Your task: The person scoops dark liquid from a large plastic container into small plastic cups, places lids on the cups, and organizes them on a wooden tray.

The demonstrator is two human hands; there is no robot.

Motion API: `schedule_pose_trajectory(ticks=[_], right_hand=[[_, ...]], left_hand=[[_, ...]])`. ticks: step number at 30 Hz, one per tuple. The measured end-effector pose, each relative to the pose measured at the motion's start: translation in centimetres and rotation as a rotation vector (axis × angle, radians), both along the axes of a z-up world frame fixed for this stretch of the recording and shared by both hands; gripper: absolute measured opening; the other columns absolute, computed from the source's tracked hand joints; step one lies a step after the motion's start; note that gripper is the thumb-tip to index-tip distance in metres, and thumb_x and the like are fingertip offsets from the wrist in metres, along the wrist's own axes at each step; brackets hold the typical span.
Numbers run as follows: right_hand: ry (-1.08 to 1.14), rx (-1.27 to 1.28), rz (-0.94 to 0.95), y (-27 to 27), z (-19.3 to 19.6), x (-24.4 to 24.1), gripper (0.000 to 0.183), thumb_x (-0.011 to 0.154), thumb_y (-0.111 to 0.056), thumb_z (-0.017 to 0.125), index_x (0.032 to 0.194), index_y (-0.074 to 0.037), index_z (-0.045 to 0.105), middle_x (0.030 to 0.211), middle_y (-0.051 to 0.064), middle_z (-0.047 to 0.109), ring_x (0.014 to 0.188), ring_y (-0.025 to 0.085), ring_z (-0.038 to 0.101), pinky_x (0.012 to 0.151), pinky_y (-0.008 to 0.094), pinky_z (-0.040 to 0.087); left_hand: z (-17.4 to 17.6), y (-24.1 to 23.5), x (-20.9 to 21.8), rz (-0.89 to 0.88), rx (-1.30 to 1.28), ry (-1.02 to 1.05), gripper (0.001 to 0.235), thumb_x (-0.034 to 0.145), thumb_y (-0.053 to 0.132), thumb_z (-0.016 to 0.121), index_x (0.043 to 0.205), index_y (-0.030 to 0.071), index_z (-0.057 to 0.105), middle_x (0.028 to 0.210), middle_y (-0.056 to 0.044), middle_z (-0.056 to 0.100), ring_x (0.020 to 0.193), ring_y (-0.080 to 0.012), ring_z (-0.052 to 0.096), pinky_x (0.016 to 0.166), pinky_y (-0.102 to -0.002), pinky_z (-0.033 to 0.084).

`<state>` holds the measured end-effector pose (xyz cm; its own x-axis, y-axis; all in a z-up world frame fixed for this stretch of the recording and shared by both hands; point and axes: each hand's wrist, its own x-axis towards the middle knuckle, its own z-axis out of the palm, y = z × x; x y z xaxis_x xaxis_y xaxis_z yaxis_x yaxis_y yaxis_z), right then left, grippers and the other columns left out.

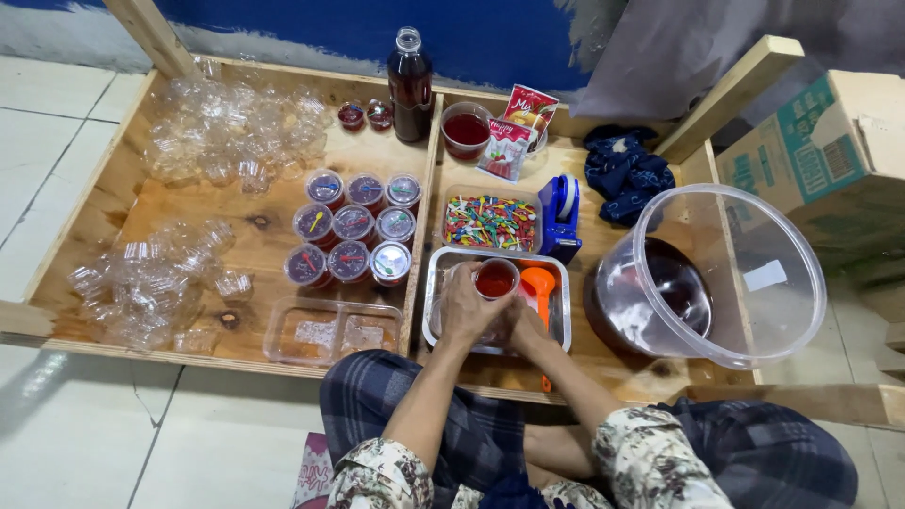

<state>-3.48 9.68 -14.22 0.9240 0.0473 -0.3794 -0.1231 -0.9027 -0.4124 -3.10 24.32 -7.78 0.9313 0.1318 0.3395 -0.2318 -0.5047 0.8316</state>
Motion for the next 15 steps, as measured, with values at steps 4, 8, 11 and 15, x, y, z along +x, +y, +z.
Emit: schedule_pose_trajectory(ticks=[4,8,11,15], right_hand=[[0.032,-0.109,0.095,3.4,4.0,0.2,0.079,0.069,-0.031,0.086,0.135,-0.005,0.05,0.126,0.014,0.059,0.128,0.035,0.054,0.098,0.047,0.056],[0.069,-0.081,-0.021,3.6,6.4,-0.8,0.076,0.073,-0.025,0.084,0.137,-0.003,0.05,0.129,0.02,0.057,0.125,0.04,0.054,0.101,0.05,0.053],[0.028,0.098,-0.141,2.1,5.4,-1.0,0.061,0.075,-0.024,0.079,0.127,-0.005,0.056,0.118,0.02,0.064,0.116,0.044,0.063,0.096,0.054,0.054],[-0.131,0.196,-0.12,0.8,7.8,-1.1,0.025,0.095,-0.025,0.058,0.102,-0.005,0.07,0.095,0.023,0.075,0.1,0.049,0.069,0.087,0.062,0.053]], left_hand=[[-0.4,0.2,0.2,0.027,-0.006,-0.077,0.078,0.057,0.054,0.094,0.113,0.009,0.063,0.104,-0.012,0.072,0.102,-0.0306,0.07,0.093,-0.039,0.053],[-0.4,0.0,-0.3,0.027,-0.051,-0.053,0.08,0.055,0.054,0.093,0.113,0.008,0.063,0.101,-0.014,0.072,0.101,-0.0337,0.07,0.09,-0.043,0.054],[-1.0,0.0,0.5,0.032,-0.059,-0.073,0.08,0.055,0.054,0.093,0.112,0.008,0.063,0.102,-0.014,0.072,0.101,-0.0342,0.069,0.089,-0.044,0.055],[0.1,0.3,-0.1,0.009,-0.11,-0.01,0.082,0.054,0.049,0.096,0.115,0.007,0.062,0.105,-0.016,0.07,0.104,-0.035,0.068,0.091,-0.042,0.055]])
